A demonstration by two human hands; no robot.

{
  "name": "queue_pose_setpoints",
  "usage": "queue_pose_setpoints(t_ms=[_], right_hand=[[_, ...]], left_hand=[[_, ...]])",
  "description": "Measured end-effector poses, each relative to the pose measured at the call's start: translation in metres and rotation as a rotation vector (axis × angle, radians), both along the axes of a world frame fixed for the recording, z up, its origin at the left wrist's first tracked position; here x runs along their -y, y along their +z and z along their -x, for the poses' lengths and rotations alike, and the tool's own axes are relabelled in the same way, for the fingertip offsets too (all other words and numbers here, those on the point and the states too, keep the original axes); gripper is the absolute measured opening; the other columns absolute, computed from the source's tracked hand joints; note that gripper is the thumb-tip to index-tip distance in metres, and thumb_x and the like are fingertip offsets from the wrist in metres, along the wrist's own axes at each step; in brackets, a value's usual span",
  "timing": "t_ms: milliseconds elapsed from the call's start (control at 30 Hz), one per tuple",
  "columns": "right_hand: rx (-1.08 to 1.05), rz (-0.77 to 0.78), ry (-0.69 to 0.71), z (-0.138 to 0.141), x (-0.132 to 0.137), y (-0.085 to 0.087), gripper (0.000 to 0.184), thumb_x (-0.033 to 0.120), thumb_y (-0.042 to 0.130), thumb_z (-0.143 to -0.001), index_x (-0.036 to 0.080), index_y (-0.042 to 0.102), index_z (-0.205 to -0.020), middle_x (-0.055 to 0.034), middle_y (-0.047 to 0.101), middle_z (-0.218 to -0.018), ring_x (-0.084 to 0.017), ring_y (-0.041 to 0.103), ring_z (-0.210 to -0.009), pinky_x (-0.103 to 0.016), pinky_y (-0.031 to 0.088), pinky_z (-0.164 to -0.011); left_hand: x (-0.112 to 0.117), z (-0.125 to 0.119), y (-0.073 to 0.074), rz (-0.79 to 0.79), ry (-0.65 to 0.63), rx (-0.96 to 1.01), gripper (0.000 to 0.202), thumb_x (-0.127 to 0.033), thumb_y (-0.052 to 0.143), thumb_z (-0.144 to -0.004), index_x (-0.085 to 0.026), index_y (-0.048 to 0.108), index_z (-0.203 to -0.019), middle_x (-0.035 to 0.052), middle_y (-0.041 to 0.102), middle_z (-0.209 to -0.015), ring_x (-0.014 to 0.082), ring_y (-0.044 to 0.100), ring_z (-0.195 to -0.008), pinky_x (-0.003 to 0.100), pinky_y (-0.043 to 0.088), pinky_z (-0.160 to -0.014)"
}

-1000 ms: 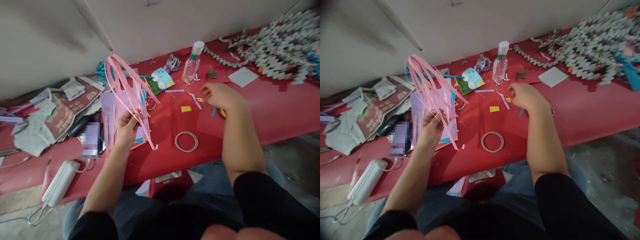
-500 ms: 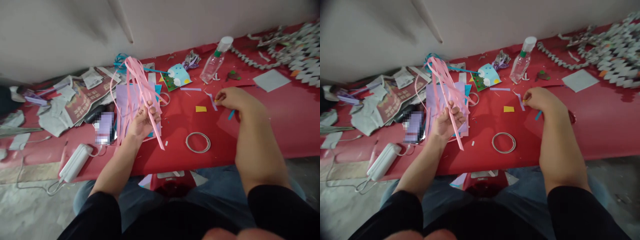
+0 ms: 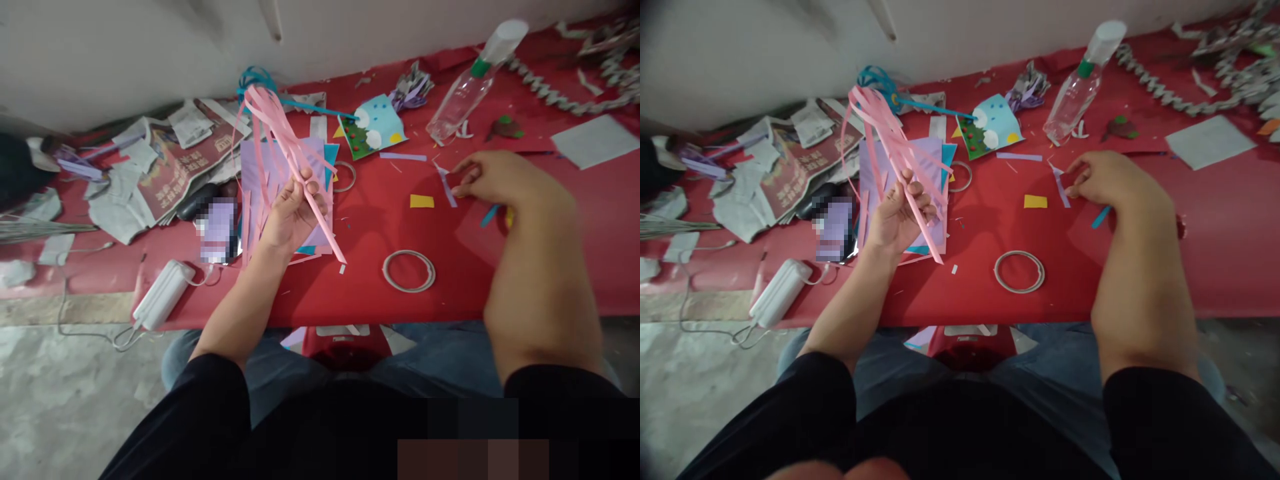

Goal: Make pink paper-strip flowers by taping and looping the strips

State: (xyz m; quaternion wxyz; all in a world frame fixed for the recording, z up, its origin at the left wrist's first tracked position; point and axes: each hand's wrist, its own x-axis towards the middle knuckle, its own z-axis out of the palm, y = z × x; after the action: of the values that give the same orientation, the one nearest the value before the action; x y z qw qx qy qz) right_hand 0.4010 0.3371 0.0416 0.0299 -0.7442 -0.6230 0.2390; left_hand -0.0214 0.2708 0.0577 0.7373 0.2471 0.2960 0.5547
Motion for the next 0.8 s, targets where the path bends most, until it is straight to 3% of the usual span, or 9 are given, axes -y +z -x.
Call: queue_pose_setpoints(t_ms=[200,300,367,433,500,567,667,800], right_hand=[[0.036,0.046,-0.091,0.0,0.006,0.009,0.026,0.027,0.091,-0.092,0.018,0.079,-0.113,-0.0132,0.083,-0.103,-0.015,0.066,-0.075,-0.038,0.048,-0.076],[0.033,-0.143,-0.041,0.012,0.013,0.019,0.013,0.022,0.09,-0.091,0.018,0.08,-0.099,-0.0142,0.083,-0.099,-0.016,0.067,-0.078,-0.038,0.048,-0.077],[-0.154,-0.377,-0.013,0.031,0.02,0.025,0.01,0.022,0.089,-0.092,0.018,0.081,-0.098,-0.0135,0.083,-0.097,-0.016,0.072,-0.084,-0.036,0.053,-0.08],[-0.535,-0.521,-0.007,0.059,0.033,0.032,0.012,0.018,0.091,-0.09,0.018,0.082,-0.099,-0.0104,0.084,-0.094,-0.017,0.078,-0.086,-0.033,0.06,-0.084],[-0.869,-0.524,0.045,0.092,0.05,0.038,0.013,0.02,0.094,-0.089,0.022,0.083,-0.096,-0.0056,0.086,-0.092,-0.017,0.081,-0.085,-0.032,0.066,-0.084],[-1.052,-0.482,0.11,0.124,0.072,0.045,0.018,0.021,0.098,-0.085,0.025,0.085,-0.096,-0.0023,0.087,-0.091,-0.018,0.083,-0.082,-0.032,0.069,-0.078],[-1.204,-0.409,0.159,0.158,0.104,0.054,0.018,0.029,0.1,-0.085,0.028,0.084,-0.094,0.0006,0.085,-0.084,-0.021,0.083,-0.072,-0.034,0.07,-0.064],[-1.27,-0.361,0.128,0.173,0.123,0.058,0.018,0.032,0.099,-0.087,0.029,0.084,-0.096,0.0015,0.085,-0.086,-0.021,0.084,-0.071,-0.035,0.074,-0.064]], left_hand=[[-0.003,0.001,-0.002,-0.016,-0.003,0.02,0.008,-0.03,0.067,-0.113,-0.026,0.073,-0.11,-0.0028,0.067,-0.088,0.0079,0.061,-0.068,0.024,0.06,-0.071],[-0.005,0.002,-0.004,-0.011,0.012,-0.011,0.007,-0.028,0.067,-0.112,-0.025,0.072,-0.108,-0.0023,0.066,-0.087,0.0086,0.061,-0.068,0.024,0.06,-0.07],[-0.007,0.003,-0.005,-0.017,0.014,-0.016,0.006,-0.026,0.069,-0.111,-0.025,0.072,-0.107,-0.0023,0.067,-0.088,0.0088,0.063,-0.069,0.024,0.06,-0.071],[-0.008,0.004,-0.007,-0.034,0.018,-0.009,0.004,-0.027,0.07,-0.111,-0.025,0.072,-0.107,-0.0023,0.068,-0.091,0.0091,0.067,-0.073,0.025,0.062,-0.074],[-0.009,0.005,-0.009,-0.052,0.027,-0.003,0.003,-0.029,0.072,-0.11,-0.026,0.072,-0.108,-0.0023,0.071,-0.093,0.0099,0.071,-0.078,0.025,0.063,-0.078],[-0.009,0.007,-0.011,-0.068,0.042,-0.004,0.004,-0.03,0.074,-0.109,-0.027,0.073,-0.108,-0.0028,0.073,-0.094,0.0106,0.075,-0.083,0.025,0.065,-0.081],[-0.009,0.007,-0.012,-0.087,0.082,-0.019,0.007,-0.029,0.079,-0.106,-0.026,0.073,-0.108,-0.0033,0.075,-0.095,0.0107,0.079,-0.086,0.023,0.067,-0.081],[-0.01,0.007,-0.009,-0.103,0.135,-0.047,0.008,-0.028,0.08,-0.106,-0.025,0.073,-0.108,-0.0026,0.079,-0.098,0.0116,0.082,-0.09,0.021,0.067,-0.08]])
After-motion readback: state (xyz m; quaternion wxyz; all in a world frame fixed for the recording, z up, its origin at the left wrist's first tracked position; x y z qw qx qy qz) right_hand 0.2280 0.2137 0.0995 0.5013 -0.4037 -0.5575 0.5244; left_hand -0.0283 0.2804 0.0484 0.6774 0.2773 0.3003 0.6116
